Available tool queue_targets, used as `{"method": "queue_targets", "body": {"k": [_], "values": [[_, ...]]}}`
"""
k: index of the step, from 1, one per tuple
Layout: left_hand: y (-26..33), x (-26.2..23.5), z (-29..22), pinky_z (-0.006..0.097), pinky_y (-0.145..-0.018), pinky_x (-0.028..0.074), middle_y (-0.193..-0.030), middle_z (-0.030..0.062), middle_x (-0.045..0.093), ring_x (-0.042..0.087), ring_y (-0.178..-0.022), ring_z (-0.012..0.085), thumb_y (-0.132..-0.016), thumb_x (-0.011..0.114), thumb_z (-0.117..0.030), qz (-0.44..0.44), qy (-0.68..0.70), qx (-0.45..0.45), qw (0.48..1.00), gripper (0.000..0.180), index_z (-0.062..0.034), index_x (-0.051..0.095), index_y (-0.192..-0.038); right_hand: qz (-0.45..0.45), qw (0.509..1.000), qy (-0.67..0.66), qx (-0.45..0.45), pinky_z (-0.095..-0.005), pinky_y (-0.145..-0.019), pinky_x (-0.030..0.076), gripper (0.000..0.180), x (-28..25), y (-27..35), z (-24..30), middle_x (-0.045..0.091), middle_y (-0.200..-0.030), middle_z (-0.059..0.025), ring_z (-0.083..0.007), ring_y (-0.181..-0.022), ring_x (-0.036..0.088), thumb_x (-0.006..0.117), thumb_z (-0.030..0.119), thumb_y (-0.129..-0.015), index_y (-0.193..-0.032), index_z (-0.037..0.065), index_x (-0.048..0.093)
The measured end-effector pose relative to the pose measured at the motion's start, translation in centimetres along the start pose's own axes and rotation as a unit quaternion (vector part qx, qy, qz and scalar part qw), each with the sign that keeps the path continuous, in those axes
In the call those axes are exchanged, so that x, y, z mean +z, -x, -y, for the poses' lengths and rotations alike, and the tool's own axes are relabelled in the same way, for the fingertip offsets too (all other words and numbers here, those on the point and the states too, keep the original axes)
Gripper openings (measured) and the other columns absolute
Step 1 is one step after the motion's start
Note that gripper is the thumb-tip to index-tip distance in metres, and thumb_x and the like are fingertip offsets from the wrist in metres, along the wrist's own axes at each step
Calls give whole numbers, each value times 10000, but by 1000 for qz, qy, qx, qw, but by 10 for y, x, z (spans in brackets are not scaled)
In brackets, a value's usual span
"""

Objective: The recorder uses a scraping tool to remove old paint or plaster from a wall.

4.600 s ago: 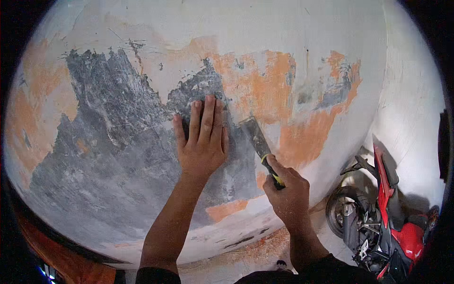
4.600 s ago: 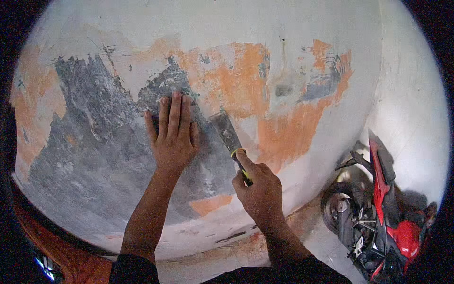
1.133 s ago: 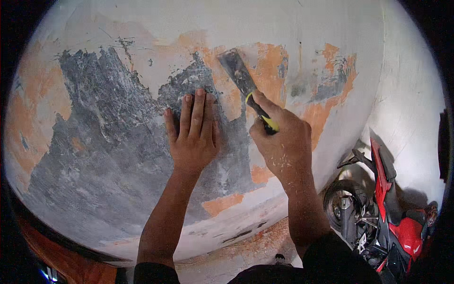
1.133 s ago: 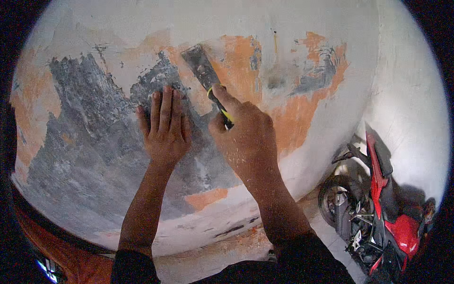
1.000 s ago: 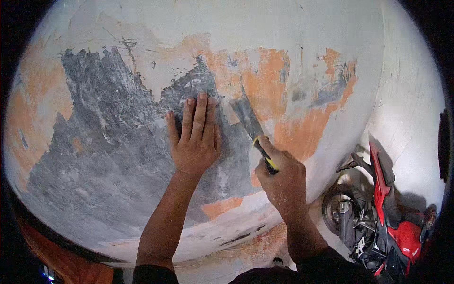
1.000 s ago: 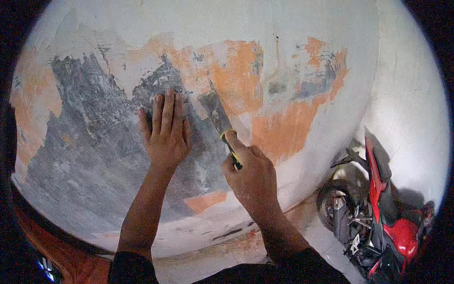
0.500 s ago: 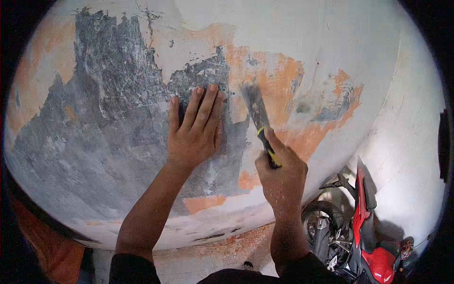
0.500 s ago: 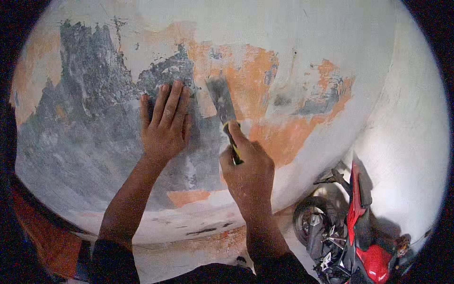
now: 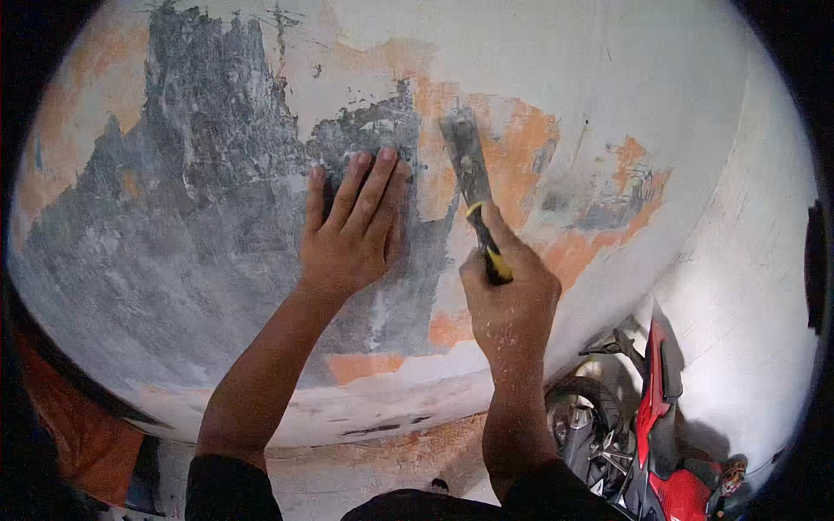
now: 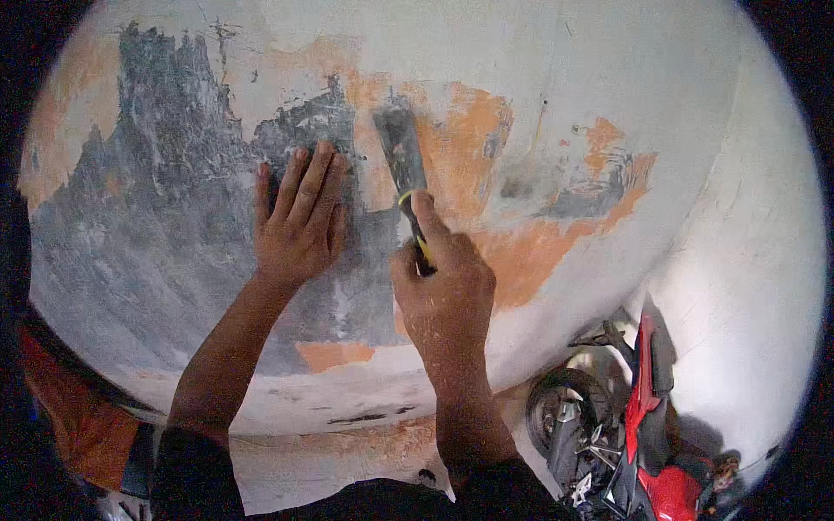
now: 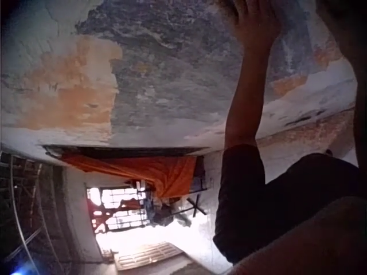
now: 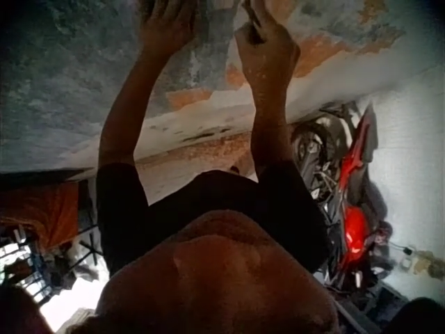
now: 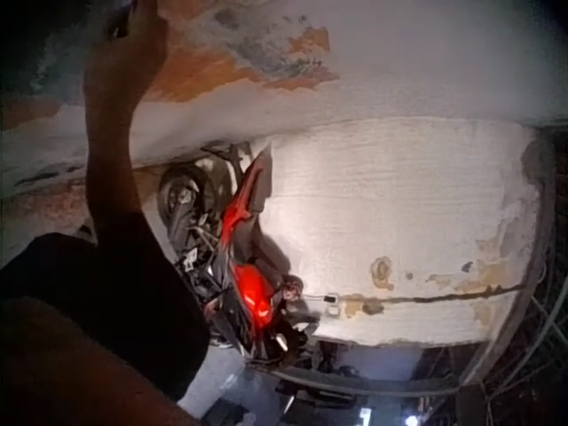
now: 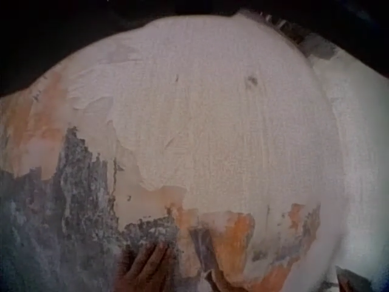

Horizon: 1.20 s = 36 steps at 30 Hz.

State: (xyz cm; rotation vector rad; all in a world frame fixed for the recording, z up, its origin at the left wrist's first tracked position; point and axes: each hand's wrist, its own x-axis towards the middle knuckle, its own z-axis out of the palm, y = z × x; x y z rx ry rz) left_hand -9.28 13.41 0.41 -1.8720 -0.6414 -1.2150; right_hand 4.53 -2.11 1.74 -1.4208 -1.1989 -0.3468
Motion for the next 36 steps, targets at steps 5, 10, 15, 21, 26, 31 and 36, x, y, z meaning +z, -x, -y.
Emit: {"method": "queue_targets", "body": {"k": [5, 10, 15, 21, 26, 31, 36], "values": [[10, 1, 7, 585, -1204, 203, -1600, 31, 379, 373, -1467, 236, -1000, 482, -282, 6, -37, 6, 999, 489, -157, 516, -1471, 110, 990, 56, 65, -314, -740, 542, 466, 0, 44, -4, 725, -948, -207, -185, -754, 681, 683, 30, -850, -1313, 82, 663], [4, -1, 4, 596, -1212, 175, -1600, 50, 381, 370, -1467, 279, -1004, 483, -268, 15, -8, 3, 1000, 494, -126, 504, -1477, -10, 1000, 5, -17, -339, -676, 534, 476, 5, -7, 7, 704, -892, -214, -232, -698, 672, 670, 3, -839, -1309, 77, 662], [6, 1, 7, 581, -1206, 208, -1597, 30, 385, 383, -1460, 234, -997, 491, -271, 2, -33, 1, 999, 496, -159, 510, -1479, 63, 997, 36, 1, -448, -676, 544, 534, 10, 37, -16, 618, -756, -196, -333, -719, 660, 681, 52, -838, -1363, 128, 623], [6, -1, 6, 583, -1203, 211, -1591, 26, 396, 394, -1453, 233, -996, 480, -276, 28, -28, -8, 999, 488, -162, 525, -1468, 7, 999, 41, -29, -349, -661, 523, 490, 7, -8, 5, 684, -844, -185, -264, -717, 674, 681, -5, -832, -1313, 85, 662], [6, 0, 2, 590, -1206, 194, -1594, 29, 389, 384, -1459, 233, -996, 494, -273, 5, -18, -1, 1000, 486, -156, 526, -1467, 38, 998, 50, -19, -361, -671, 528, 494, 4, 35, -17, 688, -855, -196, -259, -701, 672, 689, 19, -816, -1303, 100, 676], [2, -1, 4, 592, -1207, 187, -1603, 31, 374, 374, -1465, 233, -996, 486, -276, 14, -17, 0, 1000, 490, -154, 519, -1470, 10, 999, 45, -13, -353, -669, 529, 510, 0, -21, 7, 684, -857, -205, -249, -691, 667, 684, 9, -820, -1321, 103, 662], [7, 2, 8, 593, -1209, 183, -1607, 36, 368, 361, -1473, 236, -994, 492, -273, 9, -32, 1, 999, 505, -152, 501, -1484, 27, 998, 45, -45, -335, -664, 525, 502, 9, 33, -20, 692, -869, -201, -233, -702, 676, 687, 1, -820, -1312, 101, 667]]}}
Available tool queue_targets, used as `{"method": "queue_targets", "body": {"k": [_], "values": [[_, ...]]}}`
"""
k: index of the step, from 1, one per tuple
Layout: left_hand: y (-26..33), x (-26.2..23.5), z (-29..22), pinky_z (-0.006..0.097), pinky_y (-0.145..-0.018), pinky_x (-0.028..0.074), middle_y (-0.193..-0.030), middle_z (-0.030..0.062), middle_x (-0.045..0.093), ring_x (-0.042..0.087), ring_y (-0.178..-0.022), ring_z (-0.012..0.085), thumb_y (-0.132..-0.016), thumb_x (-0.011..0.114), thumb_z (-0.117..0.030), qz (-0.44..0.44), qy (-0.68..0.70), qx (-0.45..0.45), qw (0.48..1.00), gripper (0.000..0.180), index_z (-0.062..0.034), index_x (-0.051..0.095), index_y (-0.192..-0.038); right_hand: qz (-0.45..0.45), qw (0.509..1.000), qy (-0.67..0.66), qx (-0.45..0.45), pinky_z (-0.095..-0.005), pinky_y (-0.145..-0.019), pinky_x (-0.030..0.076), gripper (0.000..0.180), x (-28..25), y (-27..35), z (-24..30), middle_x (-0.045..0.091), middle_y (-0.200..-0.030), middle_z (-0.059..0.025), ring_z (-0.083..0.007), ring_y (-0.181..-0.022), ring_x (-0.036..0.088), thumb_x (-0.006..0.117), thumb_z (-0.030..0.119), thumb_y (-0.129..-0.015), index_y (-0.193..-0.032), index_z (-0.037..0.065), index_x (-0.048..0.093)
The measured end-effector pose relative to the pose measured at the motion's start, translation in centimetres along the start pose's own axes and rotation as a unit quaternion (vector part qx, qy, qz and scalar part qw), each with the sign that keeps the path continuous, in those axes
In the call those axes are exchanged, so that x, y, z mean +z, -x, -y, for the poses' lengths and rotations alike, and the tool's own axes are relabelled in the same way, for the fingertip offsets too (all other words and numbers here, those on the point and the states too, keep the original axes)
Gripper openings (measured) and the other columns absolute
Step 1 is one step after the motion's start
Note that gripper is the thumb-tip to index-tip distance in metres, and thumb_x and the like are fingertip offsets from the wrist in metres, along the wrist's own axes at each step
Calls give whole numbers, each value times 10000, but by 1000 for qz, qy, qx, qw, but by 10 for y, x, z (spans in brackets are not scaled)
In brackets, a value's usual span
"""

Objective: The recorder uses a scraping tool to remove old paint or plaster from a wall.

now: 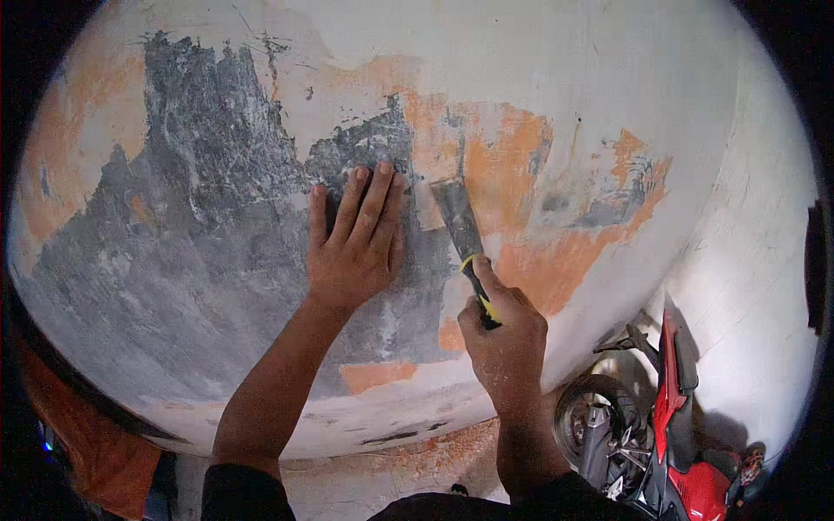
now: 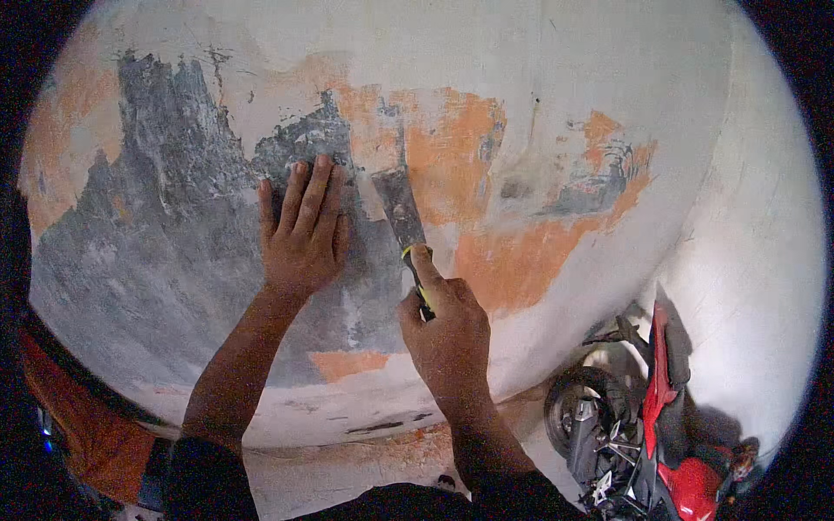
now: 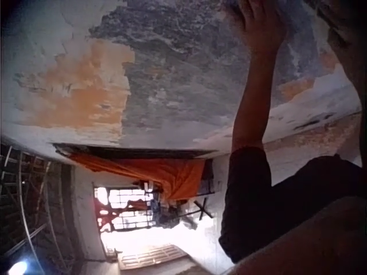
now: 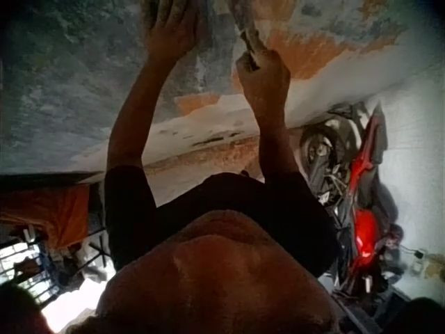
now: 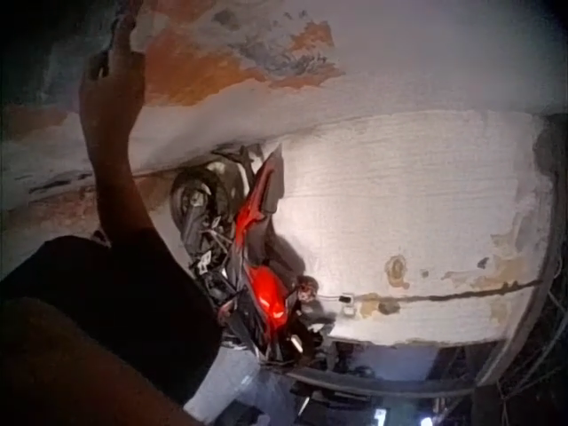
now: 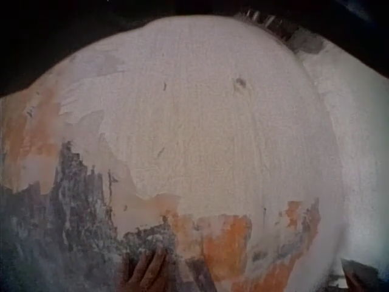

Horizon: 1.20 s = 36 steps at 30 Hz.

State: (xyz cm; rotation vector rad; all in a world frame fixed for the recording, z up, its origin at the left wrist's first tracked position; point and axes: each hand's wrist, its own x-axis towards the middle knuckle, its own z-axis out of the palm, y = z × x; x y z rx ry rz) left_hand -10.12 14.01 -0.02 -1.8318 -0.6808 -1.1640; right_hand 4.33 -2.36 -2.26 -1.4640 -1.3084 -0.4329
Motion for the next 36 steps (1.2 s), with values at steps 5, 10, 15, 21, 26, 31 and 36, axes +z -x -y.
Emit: {"method": "queue_targets", "body": {"k": [5, 10, 15, 21, 26, 31, 36], "values": [[-3, -3, -3, 596, -1212, 178, -1604, 33, 373, 352, -1477, 239, -997, 483, -283, 10, 7, 0, 1000, 500, -149, 507, -1478, -14, 999, -18, 26, -326, -655, 521, 493, -11, -53, 20, 698, -890, -198, -229, -707, 677, 688, 25, -822, -1310, 90, 665], [-1, -4, -3, 594, -1212, 180, -1603, 30, 374, 358, -1474, 235, -999, 480, -282, 6, 1, 5, 1000, 497, -152, 507, -1478, 23, 999, 8, 24, -442, -655, 538, 544, 2, 6, -3, 615, -769, -191, -337, -688, 647, 688, 57, -817, -1351, 152, 640], [-4, -2, -6, 596, -1211, 180, -1604, 29, 372, 358, -1472, 234, -1004, 474, -283, 7, 6, 0, 1000, 493, -158, 505, -1480, 4, 1000, -16, -2, -443, -656, 539, 548, -10, -36, 9, 622, -773, -201, -351, -698, 653, 686, 55, -818, -1356, 149, 635], [1, -2, 2, 595, -1211, 180, -1596, 29, 385, 371, -1466, 236, -992, 495, -284, -6, -5, 9, 1000, 506, -153, 504, -1480, 29, 999, -9, 19, -432, -653, 538, 567, 4, 5, -2, 625, -787, -187, -340, -692, 652, 698, 72, -829, -1383, 155, 610], [-3, -1, -7, 595, -1213, 173, -1588, 33, 398, 378, -1463, 241, -983, 498, -282, -2, -4, -2, 1000, 513, -153, 507, -1480, -19, 999, -40, -2, -324, -674, 532, 482, -9, -31, 9, 715, -933, -200, -199, -725, 685, 686, 3, -839, -1314, 85, 662], [-2, -1, -4, 591, -1216, 165, -1583, 61, 408, 369, -1468, 280, -1011, 460, -275, 8, 12, 4, 1000, 491, -125, 504, -1477, -32, 998, -56, 24, -306, -656, 523, 490, -1, -34, 7, 696, -876, -164, -211, -682, 657, 684, 12, -863, -1343, 101, 646], [-7, -3, -7, 587, -1219, 153, -1591, 57, 397, 354, -1477, 274, -1009, 470, -283, -15, 1, 6, 1000, 498, -126, 498, -1481, 32, 998, -36, 36, -400, -632, 536, 607, 30, 71, -29, 603, -781, -159, -296, -674, 636, 691, 68, -855, -1440, 153, 557]]}}
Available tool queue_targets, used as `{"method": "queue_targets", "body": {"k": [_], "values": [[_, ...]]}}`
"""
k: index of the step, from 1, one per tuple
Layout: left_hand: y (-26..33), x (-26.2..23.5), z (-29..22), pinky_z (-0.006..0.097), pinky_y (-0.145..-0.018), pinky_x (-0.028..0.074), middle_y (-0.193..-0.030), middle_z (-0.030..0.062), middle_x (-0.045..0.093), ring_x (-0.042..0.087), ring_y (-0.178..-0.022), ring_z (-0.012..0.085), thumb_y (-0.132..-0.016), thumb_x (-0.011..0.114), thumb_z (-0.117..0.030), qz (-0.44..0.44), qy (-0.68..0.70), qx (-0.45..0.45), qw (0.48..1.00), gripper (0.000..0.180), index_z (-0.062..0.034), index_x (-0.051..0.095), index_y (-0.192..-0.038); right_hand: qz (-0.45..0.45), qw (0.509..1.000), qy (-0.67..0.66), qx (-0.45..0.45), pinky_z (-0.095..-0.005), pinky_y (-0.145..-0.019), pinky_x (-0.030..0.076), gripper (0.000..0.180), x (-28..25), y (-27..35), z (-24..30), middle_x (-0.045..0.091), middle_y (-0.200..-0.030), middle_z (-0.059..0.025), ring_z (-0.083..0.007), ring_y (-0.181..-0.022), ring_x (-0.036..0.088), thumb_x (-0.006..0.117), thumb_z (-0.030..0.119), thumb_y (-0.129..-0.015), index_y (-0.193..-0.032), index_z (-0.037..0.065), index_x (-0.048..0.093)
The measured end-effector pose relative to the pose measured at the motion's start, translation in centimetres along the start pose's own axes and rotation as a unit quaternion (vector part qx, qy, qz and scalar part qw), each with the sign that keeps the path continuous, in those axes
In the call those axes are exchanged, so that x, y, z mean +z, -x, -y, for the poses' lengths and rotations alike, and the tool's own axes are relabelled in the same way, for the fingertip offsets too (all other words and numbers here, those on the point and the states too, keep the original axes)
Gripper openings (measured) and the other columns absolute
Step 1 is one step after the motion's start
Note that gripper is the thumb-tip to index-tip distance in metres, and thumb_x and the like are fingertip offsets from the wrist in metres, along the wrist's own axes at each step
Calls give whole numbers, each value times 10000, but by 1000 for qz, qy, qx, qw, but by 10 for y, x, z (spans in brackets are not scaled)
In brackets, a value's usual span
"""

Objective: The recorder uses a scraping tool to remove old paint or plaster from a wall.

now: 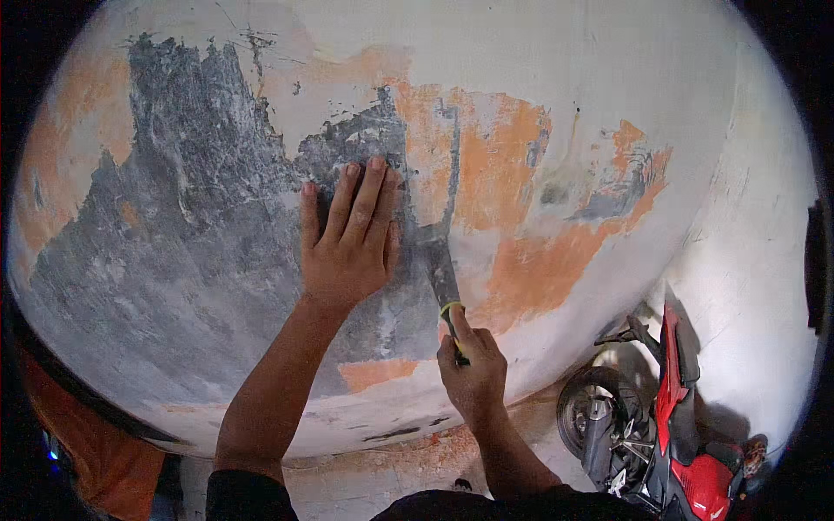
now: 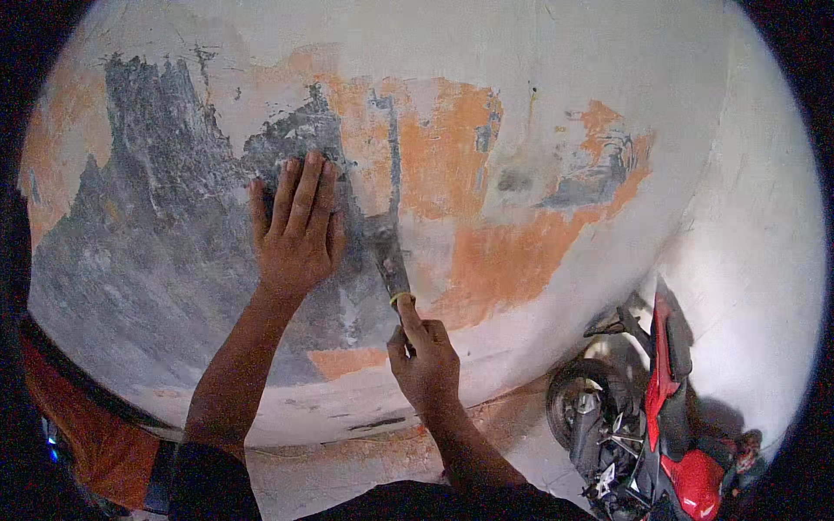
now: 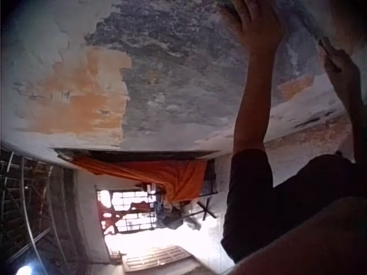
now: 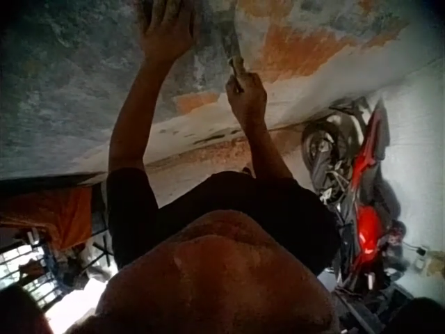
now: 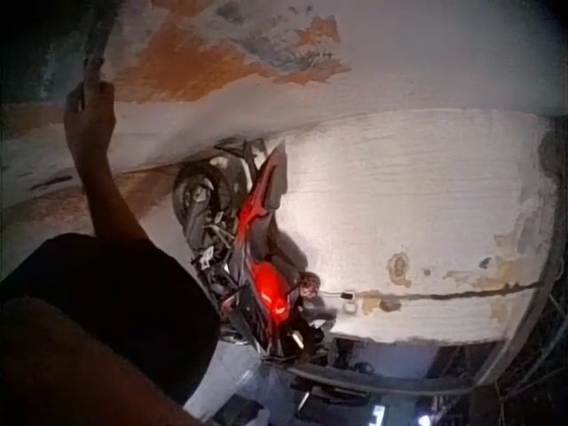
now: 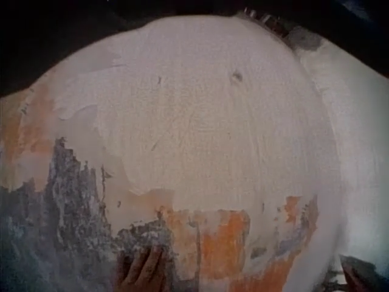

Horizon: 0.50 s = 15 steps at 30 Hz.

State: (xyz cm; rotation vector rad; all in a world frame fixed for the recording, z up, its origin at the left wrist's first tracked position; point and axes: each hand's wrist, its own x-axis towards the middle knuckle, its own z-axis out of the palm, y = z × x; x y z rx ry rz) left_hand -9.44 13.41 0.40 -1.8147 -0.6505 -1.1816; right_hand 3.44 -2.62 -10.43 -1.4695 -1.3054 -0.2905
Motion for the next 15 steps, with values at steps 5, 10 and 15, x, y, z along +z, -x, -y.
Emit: {"method": "queue_targets", "body": {"k": [5, 10, 15], "values": [[7, 4, 4, 588, -1222, 169, -1589, 27, 396, 377, -1463, 235, -972, 501, -303, 16, -5, -6, 1000, 526, -156, 512, -1477, 11, 999, 38, 31, -355, -626, 511, 577, -18, -50, 34, 613, -794, -139, -256, -673, 629, 693, 16, -850, -1402, 162, 608], [8, 2, 7, 590, -1223, 161, -1595, 31, 388, 374, -1464, 239, -958, 507, -309, 23, -13, 0, 1000, 546, -152, 508, -1481, 3, 1000, 7, -9, -404, -620, 534, 598, -15, -42, 23, 598, -759, -141, -281, -686, 628, 676, 42, -855, -1431, 155, 567], [3, 1, 1, 593, -1218, 153, -1582, 64, 410, 365, -1471, 276, -990, 483, -303, 16, 6, 0, 1000, 518, -124, 507, -1475, 16, 1000, 16, 5, -403, -638, 539, 571, -25, -24, 25, 615, -767, -151, -283, -674, 633, 674, 36, -855, -1408, 151, 591]]}}
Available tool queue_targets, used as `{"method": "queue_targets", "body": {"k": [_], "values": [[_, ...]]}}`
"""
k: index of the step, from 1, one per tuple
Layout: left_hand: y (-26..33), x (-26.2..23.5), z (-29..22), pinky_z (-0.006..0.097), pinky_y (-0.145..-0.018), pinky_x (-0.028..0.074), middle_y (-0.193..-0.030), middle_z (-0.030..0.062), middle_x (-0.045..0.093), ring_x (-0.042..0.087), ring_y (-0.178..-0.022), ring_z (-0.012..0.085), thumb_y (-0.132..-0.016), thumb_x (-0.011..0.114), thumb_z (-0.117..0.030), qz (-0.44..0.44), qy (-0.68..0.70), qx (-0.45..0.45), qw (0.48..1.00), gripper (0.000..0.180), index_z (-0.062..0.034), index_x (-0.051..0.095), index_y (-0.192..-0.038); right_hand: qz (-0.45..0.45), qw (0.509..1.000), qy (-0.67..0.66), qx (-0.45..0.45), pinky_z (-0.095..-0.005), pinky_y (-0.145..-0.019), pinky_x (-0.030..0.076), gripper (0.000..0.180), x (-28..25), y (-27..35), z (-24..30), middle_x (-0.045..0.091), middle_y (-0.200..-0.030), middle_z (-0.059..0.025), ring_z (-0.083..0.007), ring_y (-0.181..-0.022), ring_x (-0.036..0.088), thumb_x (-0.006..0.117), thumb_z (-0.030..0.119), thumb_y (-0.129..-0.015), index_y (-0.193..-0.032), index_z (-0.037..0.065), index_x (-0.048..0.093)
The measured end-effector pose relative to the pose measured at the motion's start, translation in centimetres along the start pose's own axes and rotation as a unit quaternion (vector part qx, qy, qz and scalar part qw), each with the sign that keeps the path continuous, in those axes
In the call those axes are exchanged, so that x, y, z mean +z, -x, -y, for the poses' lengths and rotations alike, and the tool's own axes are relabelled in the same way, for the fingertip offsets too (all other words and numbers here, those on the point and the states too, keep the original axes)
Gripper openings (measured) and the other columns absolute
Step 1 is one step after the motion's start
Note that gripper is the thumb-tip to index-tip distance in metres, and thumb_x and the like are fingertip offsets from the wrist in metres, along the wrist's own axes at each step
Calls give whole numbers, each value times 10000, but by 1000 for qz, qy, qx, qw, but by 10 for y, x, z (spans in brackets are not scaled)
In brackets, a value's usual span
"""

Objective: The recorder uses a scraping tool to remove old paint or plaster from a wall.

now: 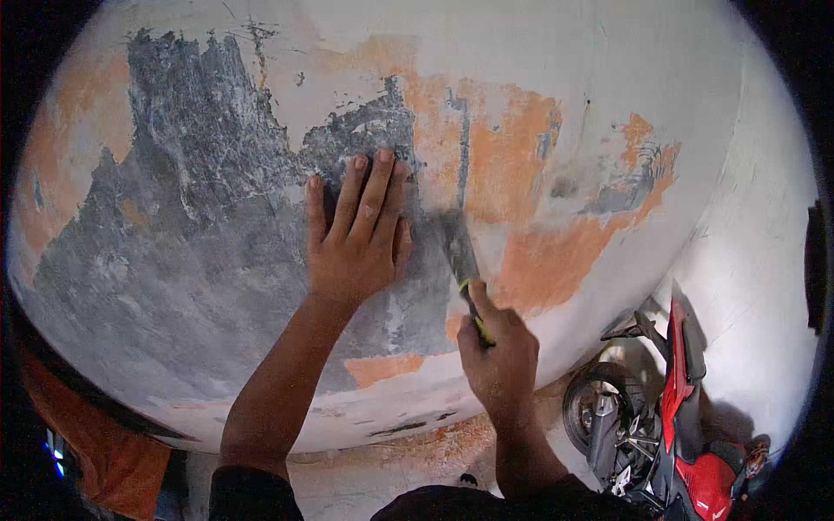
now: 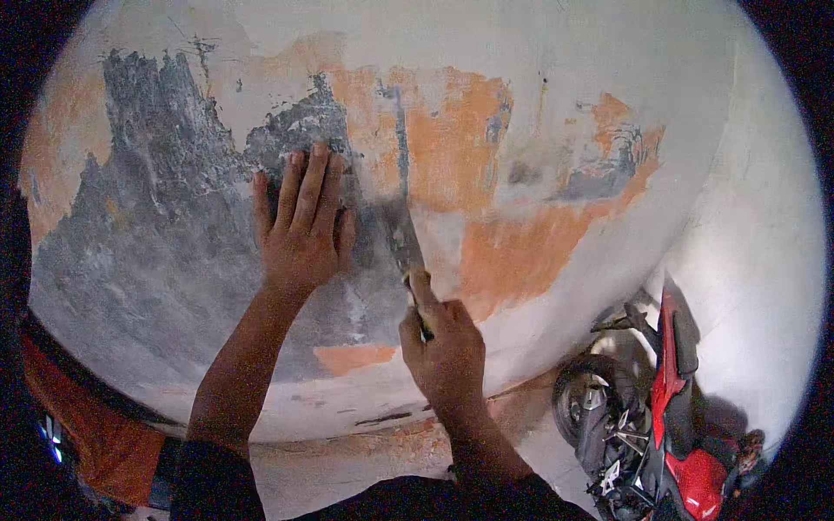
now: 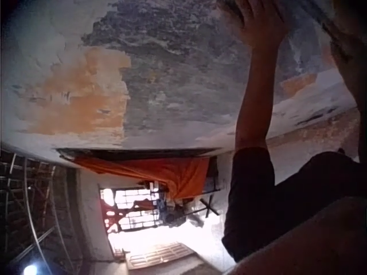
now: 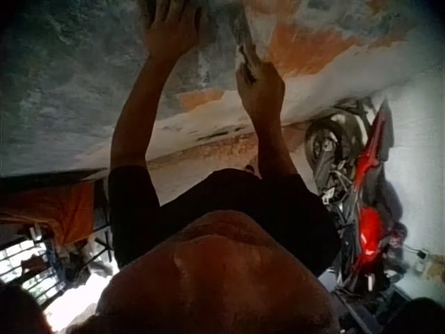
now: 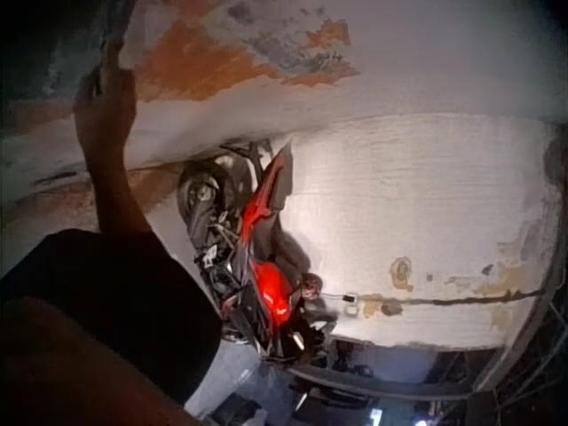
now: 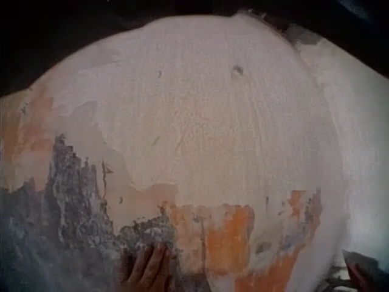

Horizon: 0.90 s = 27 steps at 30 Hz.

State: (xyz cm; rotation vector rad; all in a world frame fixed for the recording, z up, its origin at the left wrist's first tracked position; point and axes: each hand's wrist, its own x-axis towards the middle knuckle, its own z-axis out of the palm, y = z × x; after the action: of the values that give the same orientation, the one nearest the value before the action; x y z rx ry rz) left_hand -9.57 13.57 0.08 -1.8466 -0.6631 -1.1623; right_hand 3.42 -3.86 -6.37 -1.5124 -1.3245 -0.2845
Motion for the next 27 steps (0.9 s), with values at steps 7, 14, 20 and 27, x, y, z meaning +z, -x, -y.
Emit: {"method": "queue_targets", "body": {"k": [7, 14, 20, 27], "values": [[6, 1, 6, 596, -1218, 145, -1582, 69, 409, 363, -1471, 282, -991, 481, -318, 13, -8, 3, 1000, 524, -116, 508, -1474, -5, 1000, -13, -1, -406, -636, 536, 544, 1, -23, 11, 604, -785, -160, -284, -669, 627, 679, 43, -862, -1391, 145, 602], [2, 2, 0, 588, -1222, 144, -1591, 65, 397, 360, -1474, 279, -988, 488, -330, 1, 7, -4, 1000, 531, -118, 508, -1474, 0, 1000, -8, -6, -402, -616, 527, 543, 1, -22, 4, 597, -778, -157, -299, -647, 615, 688, 55, -870, -1397, 155, 599], [4, 2, 3, 580, -1227, 132, -1593, 60, 393, 348, -1481, 267, -988, 486, -333, 5, -8, -4, 1000, 540, -127, 493, -1487, -8, 1000, 3, 3, -394, -624, 532, 534, 8, -16, 5, 599, -776, -148, -303, -671, 631, 693, 60, -884, -1399, 163, 599], [2, 3, -7, 573, -1224, 162, -1579, 23, 416, 389, -1454, 243, -974, 504, -334, -2, 1, -28, 1000, 523, -174, 521, -1471, -10, 1000, -22, -5, -390, -628, 537, 538, 6, -28, 6, 594, -794, -146, -277, -704, 635, 665, 92, -910, -1432, 172, 567]]}}
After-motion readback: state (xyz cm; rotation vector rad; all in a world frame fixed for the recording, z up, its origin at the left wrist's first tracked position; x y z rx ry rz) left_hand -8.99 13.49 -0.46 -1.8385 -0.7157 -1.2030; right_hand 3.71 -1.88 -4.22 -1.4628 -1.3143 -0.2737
